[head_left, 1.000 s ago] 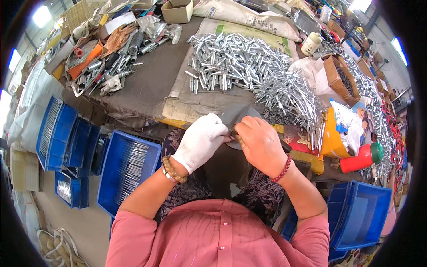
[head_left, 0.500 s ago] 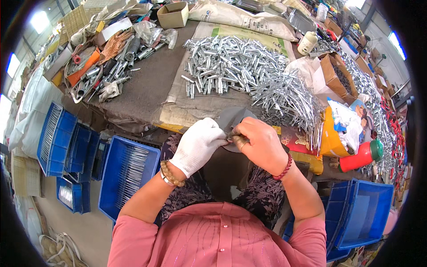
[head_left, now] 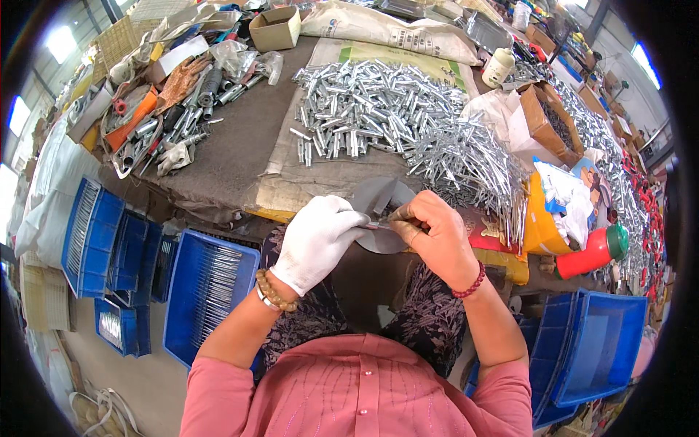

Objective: The person assembles small metal components by hand, using a hammer and a jig.

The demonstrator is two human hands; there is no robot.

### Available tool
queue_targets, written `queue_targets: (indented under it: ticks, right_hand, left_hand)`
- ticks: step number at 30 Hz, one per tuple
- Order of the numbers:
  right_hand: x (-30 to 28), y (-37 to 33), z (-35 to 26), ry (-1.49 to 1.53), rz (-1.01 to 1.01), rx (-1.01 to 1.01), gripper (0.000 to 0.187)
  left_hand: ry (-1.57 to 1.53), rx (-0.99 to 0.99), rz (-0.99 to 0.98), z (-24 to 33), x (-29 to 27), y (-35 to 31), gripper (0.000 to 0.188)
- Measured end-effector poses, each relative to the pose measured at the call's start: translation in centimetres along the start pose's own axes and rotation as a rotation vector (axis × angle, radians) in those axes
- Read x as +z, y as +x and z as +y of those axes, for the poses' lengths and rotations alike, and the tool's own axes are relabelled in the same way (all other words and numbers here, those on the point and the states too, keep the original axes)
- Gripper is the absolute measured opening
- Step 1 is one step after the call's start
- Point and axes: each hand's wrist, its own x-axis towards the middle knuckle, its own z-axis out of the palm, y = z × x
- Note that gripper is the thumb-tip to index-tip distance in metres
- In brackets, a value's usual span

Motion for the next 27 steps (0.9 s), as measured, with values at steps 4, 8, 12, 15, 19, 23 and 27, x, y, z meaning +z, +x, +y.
queue_targets:
  ticks: [4,8,12,15,19,23,27]
  right_hand:
    - [1.0,0.1,0.7,-0.066,0.024,-0.045,0.009]
    - [1.6,-0.1,0.2,-0.103,0.055,-0.095,0.009]
    - [1.7,0.0,0.4,-0.131,0.025,-0.116,0.007]
    - [1.6,0.2,0.5,-0.135,0.0,-0.127,0.008]
    - [1.2,0.8,0.8,-0.156,-0.019,-0.128,0.009]
    - [1.5,1.4,-0.3,-0.218,-0.092,-0.184,0.007]
    - [2.3,1.2,-2.9,-0.451,-0.127,-0.35,0.006]
  left_hand:
    - [0.005,-0.016,-0.039,-0.6,0.4,0.7,0.017]
    - [-0.021,0.001,-0.053,-0.2,0.2,0.7,0.015]
    - [-0.057,-0.026,-0.078,-0.2,0.3,0.4,0.015]
    - [-0.074,-0.03,-0.075,-0.3,0.6,0.5,0.014]
    - [-0.091,-0.017,-0.05,-0.4,1.1,1.2,0.013]
    - [-0.073,-0.02,-0.05,-0.8,0.0,0.6,0.012]
    - [0.114,0.054,-0.06,-0.7,-0.3,-0.6,0.007]
